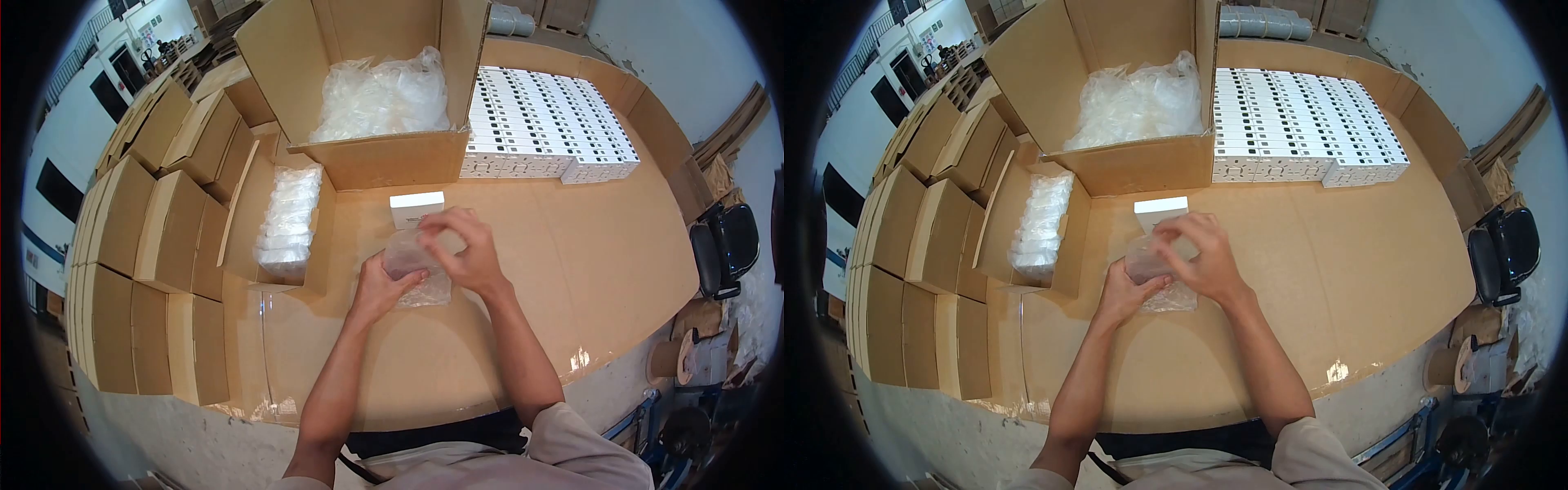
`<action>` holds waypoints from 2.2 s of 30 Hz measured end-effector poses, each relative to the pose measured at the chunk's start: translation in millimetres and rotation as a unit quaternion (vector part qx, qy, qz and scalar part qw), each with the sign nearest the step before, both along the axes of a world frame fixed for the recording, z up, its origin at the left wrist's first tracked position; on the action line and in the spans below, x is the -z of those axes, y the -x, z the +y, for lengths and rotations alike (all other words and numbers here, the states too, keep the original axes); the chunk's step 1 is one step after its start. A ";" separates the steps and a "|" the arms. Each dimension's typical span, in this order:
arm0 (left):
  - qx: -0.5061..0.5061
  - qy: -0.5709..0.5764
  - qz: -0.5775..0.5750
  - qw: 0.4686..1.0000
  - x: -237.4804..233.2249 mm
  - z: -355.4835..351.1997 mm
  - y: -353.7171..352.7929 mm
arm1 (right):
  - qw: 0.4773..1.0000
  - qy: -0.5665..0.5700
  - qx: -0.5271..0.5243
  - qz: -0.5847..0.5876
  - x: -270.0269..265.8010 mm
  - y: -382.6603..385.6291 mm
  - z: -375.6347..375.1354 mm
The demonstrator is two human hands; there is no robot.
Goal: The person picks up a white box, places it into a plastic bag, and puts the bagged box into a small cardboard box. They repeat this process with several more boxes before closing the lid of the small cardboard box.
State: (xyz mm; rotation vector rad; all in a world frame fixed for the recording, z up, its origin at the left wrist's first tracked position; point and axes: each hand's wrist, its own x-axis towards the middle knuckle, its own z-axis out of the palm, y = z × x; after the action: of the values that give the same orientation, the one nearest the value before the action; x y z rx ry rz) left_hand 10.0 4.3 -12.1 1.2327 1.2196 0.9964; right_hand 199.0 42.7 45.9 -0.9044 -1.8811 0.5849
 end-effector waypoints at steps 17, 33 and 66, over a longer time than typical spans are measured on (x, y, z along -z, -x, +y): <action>-0.013 0.019 -0.037 0.999 5.2 -0.1 1.0 | 0.943 0.235 -0.030 0.235 60.2 -13.5 47.0; -0.019 0.015 -0.007 1.000 3.5 -1.3 0.2 | 0.896 0.193 0.018 0.400 57.4 -14.7 47.0; -0.048 0.021 0.015 0.999 5.8 1.0 3.9 | 0.878 0.216 -0.100 0.415 64.5 -25.9 41.6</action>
State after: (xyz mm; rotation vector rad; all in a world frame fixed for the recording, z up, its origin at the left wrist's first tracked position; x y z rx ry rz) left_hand 6.2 5.3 -17.9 1.1688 1.3274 1.0201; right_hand 224.8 84.3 -18.6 -0.5714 -1.0649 1.3189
